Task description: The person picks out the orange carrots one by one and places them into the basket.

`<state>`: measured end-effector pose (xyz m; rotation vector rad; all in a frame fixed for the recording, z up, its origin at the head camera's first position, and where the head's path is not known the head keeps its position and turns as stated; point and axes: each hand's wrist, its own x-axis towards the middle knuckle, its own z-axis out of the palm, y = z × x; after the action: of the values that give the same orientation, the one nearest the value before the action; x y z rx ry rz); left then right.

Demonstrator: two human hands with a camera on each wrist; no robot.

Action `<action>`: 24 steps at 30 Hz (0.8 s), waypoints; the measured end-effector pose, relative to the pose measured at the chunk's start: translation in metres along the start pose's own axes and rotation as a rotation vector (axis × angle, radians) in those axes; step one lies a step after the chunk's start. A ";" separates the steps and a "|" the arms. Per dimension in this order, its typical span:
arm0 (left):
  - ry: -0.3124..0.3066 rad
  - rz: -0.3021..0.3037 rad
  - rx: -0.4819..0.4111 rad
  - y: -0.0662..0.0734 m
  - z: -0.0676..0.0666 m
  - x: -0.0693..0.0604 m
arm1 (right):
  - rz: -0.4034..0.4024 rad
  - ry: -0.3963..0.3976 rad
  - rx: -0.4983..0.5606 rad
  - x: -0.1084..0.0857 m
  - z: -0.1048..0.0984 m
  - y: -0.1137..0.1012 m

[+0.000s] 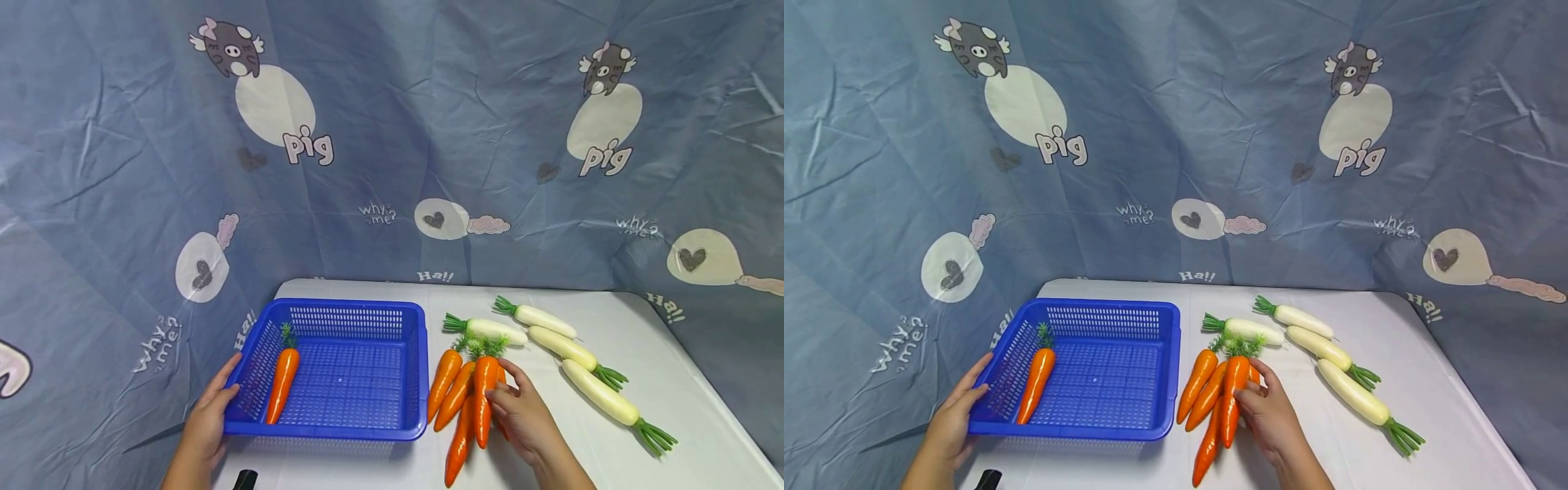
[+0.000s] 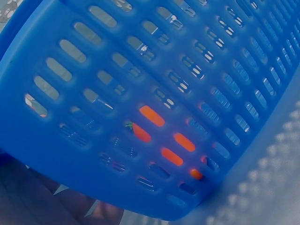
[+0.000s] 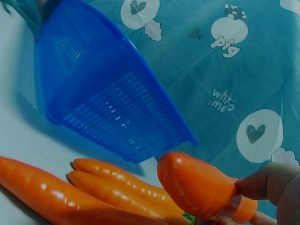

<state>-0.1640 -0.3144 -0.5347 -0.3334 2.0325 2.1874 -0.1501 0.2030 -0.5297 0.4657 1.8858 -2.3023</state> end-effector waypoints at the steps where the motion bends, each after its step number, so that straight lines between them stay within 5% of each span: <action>1: -0.002 0.003 -0.002 0.000 0.000 0.000 | -0.001 -0.004 0.000 0.000 0.001 0.000; 24: -0.007 0.025 -0.019 -0.002 0.000 -0.002 | -0.070 -0.078 0.027 -0.001 0.033 -0.004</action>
<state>-0.1620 -0.3144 -0.5360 -0.3039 2.0250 2.2202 -0.1556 0.1714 -0.5204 0.3125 1.8653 -2.3554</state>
